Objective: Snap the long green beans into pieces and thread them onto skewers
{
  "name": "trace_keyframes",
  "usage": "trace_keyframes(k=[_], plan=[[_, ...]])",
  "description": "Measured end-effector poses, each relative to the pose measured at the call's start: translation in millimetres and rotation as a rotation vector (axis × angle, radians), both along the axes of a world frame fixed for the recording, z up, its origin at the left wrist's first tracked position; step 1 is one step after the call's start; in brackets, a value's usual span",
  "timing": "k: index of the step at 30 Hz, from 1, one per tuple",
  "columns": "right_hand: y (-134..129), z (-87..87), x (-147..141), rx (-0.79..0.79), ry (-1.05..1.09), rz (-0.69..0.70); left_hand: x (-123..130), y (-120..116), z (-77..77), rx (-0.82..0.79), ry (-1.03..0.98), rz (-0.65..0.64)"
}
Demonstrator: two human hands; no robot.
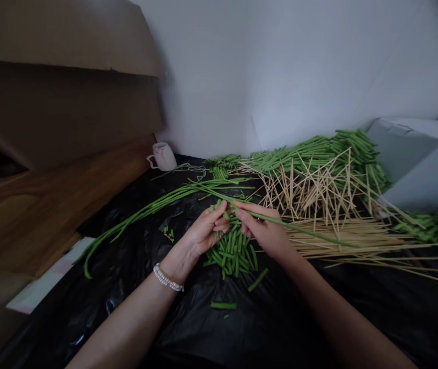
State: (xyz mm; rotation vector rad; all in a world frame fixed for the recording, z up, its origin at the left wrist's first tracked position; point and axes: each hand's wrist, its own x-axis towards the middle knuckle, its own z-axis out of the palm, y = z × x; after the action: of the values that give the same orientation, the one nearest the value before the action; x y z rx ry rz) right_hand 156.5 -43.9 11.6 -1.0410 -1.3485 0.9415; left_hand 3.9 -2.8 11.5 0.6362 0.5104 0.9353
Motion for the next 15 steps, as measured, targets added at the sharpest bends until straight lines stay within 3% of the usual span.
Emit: trace_keyframes(k=[7, 15], plan=[[3.7, -2.2, 3.1, -0.081, 0.147, 0.072, -0.4, -0.6, 0.9, 0.003, -0.012, 0.002], [2.7, -4.0, 1.1, -0.107, 0.152, 0.097, 0.5, 0.6, -2.7, 0.133, 0.081, 0.044]])
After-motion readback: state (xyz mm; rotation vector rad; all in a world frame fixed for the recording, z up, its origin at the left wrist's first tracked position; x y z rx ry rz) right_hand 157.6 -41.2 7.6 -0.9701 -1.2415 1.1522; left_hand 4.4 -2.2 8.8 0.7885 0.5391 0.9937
